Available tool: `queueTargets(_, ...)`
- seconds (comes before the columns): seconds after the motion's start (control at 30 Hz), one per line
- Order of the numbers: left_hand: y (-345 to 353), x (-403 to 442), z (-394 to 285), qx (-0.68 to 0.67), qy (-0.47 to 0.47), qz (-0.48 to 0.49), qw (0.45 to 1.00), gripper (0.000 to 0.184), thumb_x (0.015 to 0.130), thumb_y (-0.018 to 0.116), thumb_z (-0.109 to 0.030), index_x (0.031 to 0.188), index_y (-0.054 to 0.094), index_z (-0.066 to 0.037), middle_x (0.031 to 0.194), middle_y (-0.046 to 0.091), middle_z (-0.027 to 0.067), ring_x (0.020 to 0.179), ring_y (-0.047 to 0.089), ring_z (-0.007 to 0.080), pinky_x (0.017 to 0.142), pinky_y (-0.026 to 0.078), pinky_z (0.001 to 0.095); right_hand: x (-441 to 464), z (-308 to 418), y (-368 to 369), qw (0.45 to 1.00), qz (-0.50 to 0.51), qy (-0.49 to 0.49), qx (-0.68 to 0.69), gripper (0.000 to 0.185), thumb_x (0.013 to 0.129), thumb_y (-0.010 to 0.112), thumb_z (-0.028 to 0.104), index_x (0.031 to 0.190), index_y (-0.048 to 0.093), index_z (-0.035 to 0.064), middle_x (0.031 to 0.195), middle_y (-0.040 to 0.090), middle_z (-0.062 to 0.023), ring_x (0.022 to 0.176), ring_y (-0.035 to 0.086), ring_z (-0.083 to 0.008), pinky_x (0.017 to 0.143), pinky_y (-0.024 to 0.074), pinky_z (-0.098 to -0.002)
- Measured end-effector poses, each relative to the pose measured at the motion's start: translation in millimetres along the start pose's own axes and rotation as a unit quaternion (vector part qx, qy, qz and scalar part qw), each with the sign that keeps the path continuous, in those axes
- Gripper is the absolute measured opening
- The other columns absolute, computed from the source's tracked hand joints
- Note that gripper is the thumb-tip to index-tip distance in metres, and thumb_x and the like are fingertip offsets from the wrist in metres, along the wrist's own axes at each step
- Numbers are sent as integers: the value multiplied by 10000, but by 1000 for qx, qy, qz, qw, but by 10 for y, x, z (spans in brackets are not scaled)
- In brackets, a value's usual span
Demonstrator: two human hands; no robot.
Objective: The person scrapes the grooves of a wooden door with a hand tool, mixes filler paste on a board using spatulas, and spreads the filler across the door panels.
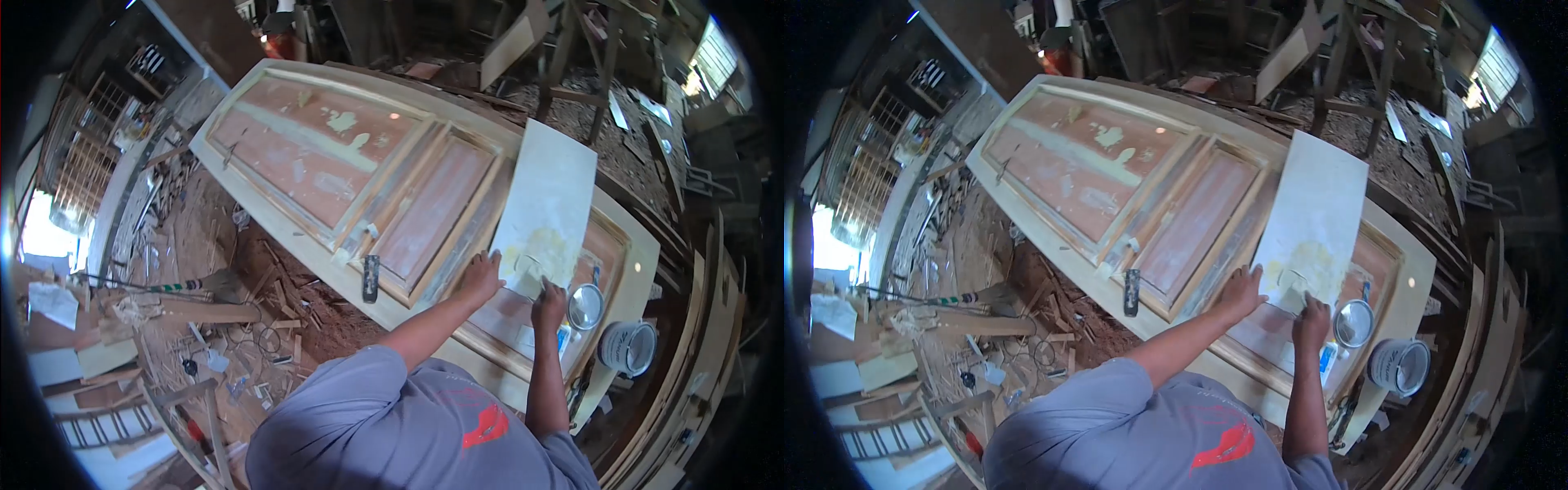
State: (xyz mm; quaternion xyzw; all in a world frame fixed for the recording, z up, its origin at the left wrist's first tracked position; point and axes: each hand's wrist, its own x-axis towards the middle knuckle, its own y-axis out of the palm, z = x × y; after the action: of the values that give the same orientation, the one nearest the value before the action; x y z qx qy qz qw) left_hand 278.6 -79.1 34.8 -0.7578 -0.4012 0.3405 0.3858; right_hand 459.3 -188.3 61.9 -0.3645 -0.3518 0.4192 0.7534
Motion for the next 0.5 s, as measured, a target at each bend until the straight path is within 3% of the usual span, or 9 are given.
queueTargets(0.07,-5,-28,59,-1,20,1,1000,843,854,854,-333,1516,433,-24,1340,550,259,1233,581,422,1037,525,496,-44,-160,178,996,-12,61,57,306,879,682,-13,1171,762,29,1051,765,-181,949,706,-365,869,561,-422)
queueTargets(0.1,-17,-9,114,-32,21,31,999,845,876,832,-326,1547,416,-22,1395,527,287,1282,558,455,1070,507,505,-46,-253,248,992,-21,93,84,282,898,706,0,1176,752,14,1051,768,-167,940,717,-343,857,563,-398)
queueTargets(0.13,-88,-25,153,-71,16,33,997,822,889,818,-325,1543,424,-21,1399,530,287,1285,561,449,1076,504,497,-36,-276,278,974,-41,144,170,267,923,717,33,1187,735,-5,1060,762,-156,929,717,-315,846,565,-390)
queueTargets(0.2,-175,-150,230,-151,6,43,988,775,916,790,-323,1536,440,-17,1405,537,289,1289,567,436,1087,496,480,-104,-297,325,908,-77,247,330,277,974,740,100,1209,702,-41,1078,750,-132,907,718,-259,824,570,-374)
queueTargets(0.23,-180,-187,323,-166,24,40,985,754,919,786,-323,1527,457,-20,1411,544,282,1290,576,423,1086,497,471,-162,-280,411,849,-110,292,428,326,984,755,131,1237,667,-55,1116,720,-111,922,691,-187,792,583,-360)
queueTargets(0.37,-341,-381,759,-270,83,42,958,702,929,777,-331,1501,506,-29,1432,564,246,1285,605,381,1074,501,446,-431,-71,635,780,-157,391,464,376,986,759,163,1292,661,-32,1101,726,-119,930,700,-184,731,595,-305)
queueTargets(0.4,-427,-468,871,-307,93,50,946,696,930,776,-336,1497,514,-29,1437,567,234,1281,611,372,1069,502,443,-448,11,634,810,-130,413,396,397,987,761,192,1296,663,-37,1116,732,-126,950,703,-192,761,596,-318)
queueTargets(0.47,-699,-594,1130,-342,70,21,937,514,935,778,-314,1324,654,-2,1200,691,192,1064,700,309,952,556,394,-457,299,505,853,-79,451,252,444,989,764,250,1305,666,-46,1145,745,-138,990,711,-207,819,598,-345)
queueTargets(0.5,-806,-622,1318,-363,70,13,929,460,935,781,-308,1262,687,2,1112,714,176,989,712,290,910,568,379,-605,-128,819,873,-105,411,240,549,987,759,348,1335,656,-64,1197,755,-158,1041,710,-239,936,572,-394)
